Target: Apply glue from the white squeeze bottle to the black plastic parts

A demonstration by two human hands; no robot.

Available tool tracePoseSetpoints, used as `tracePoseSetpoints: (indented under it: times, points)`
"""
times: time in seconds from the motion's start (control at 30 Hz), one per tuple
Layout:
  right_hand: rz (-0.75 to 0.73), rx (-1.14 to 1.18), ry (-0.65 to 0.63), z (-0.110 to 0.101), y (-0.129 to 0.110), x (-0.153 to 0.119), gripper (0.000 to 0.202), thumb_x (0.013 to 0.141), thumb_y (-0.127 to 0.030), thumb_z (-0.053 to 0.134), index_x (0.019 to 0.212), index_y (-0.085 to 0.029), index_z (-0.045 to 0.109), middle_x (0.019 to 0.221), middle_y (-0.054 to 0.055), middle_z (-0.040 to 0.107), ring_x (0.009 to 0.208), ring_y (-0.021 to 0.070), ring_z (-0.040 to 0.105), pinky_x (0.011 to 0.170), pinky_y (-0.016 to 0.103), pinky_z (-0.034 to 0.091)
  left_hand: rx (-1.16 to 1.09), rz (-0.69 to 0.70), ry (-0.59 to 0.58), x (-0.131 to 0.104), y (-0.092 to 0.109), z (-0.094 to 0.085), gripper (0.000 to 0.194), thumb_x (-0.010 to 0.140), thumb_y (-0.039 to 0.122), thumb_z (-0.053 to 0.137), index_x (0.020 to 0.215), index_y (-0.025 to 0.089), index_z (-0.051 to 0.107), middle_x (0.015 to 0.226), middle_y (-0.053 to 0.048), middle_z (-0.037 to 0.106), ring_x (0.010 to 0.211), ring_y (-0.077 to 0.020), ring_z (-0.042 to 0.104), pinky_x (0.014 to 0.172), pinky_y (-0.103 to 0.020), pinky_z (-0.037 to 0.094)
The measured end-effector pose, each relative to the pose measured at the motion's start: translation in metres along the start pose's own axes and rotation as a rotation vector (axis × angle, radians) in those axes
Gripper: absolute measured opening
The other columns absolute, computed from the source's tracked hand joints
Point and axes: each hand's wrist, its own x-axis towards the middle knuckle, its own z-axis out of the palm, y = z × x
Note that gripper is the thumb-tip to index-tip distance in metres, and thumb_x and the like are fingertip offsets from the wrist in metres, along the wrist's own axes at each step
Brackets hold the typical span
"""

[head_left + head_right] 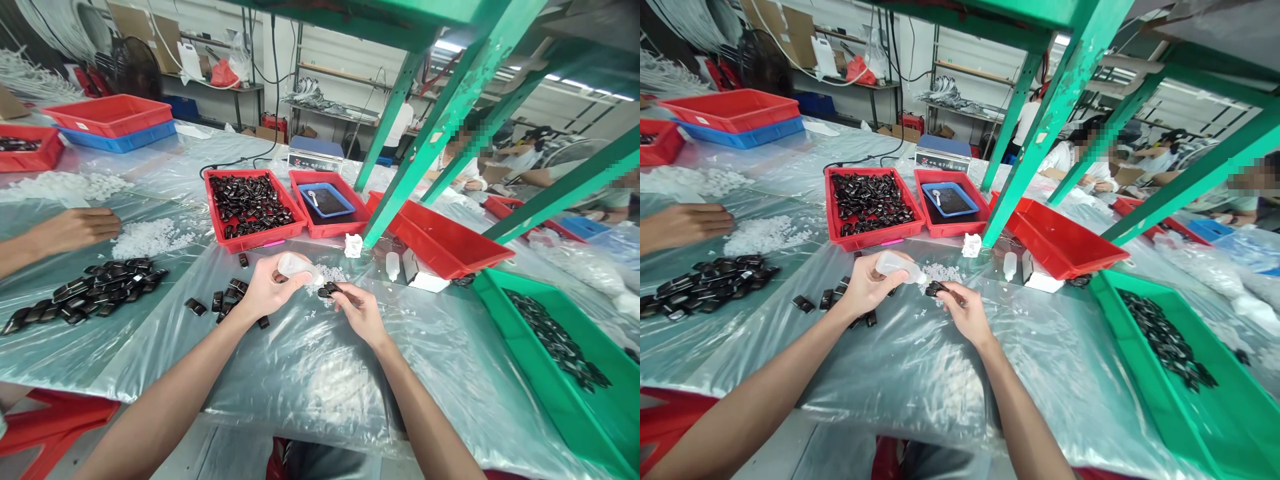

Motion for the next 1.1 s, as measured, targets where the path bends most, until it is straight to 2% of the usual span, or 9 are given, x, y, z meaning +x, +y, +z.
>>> tracePoseSetpoints:
  times: [0.1, 0.33, 0.6, 0.77, 1.1]
  points:
    - [0.001, 0.019, 0.005, 0.000, -0.001, 0.000, 0.034, 0.087, -0.053, 0.072, 0.091, -0.020, 0.078, 0.083, 0.006, 0.074, 0.055, 0.0142, 0.059, 0.056, 0.028, 0.052, -0.050, -0.032, -0.011, 0.002, 0.000, 0.000, 0.033, 0.081, 0.047, 0.078, 0.087, 0.015, 0.076, 0.079, -0.007, 0.075, 0.063, -0.0158, 0.063, 0.054, -0.025, 0.048]
    - [0.024, 0.050, 0.005, 0.001, -0.003, 0.000, 0.032, 0.087, -0.051, 0.072, 0.092, -0.019, 0.076, 0.078, 0.004, 0.071, 0.054, 0.0141, 0.058, 0.052, 0.027, 0.049, -0.107, -0.118, 0.016, 0.006, -0.004, -0.001, 0.039, 0.079, 0.052, 0.078, 0.085, 0.014, 0.076, 0.065, -0.003, 0.066, 0.049, -0.0102, 0.048, 0.047, -0.023, 0.037]
    - [0.023, 0.094, 0.034, -0.002, -0.002, 0.003, 0.037, 0.086, -0.055, 0.072, 0.096, -0.019, 0.072, 0.075, 0.004, 0.071, 0.051, 0.0127, 0.057, 0.045, 0.025, 0.043, -0.220, -0.094, 0.110, 0.007, -0.012, -0.001, 0.034, 0.082, 0.047, 0.077, 0.083, 0.013, 0.075, 0.073, -0.005, 0.067, 0.051, -0.0085, 0.046, 0.048, -0.024, 0.035]
    - [0.068, 0.203, 0.084, -0.005, -0.004, 0.006, 0.042, 0.084, -0.057, 0.073, 0.105, -0.020, 0.064, 0.083, 0.005, 0.074, 0.050, 0.0119, 0.058, 0.041, 0.023, 0.040, -0.246, -0.142, 0.190, 0.008, -0.013, 0.000, 0.037, 0.081, 0.049, 0.076, 0.082, 0.013, 0.074, 0.066, -0.003, 0.063, 0.052, -0.0091, 0.044, 0.048, -0.024, 0.035]
    - [0.068, 0.227, 0.057, -0.003, -0.007, 0.005, 0.042, 0.084, -0.055, 0.074, 0.104, -0.021, 0.062, 0.081, 0.004, 0.074, 0.051, 0.0117, 0.058, 0.042, 0.022, 0.040, -0.184, -0.164, 0.162, 0.005, -0.013, 0.004, 0.037, 0.081, 0.051, 0.077, 0.082, 0.014, 0.074, 0.060, -0.001, 0.057, 0.052, -0.0099, 0.044, 0.050, -0.024, 0.035]
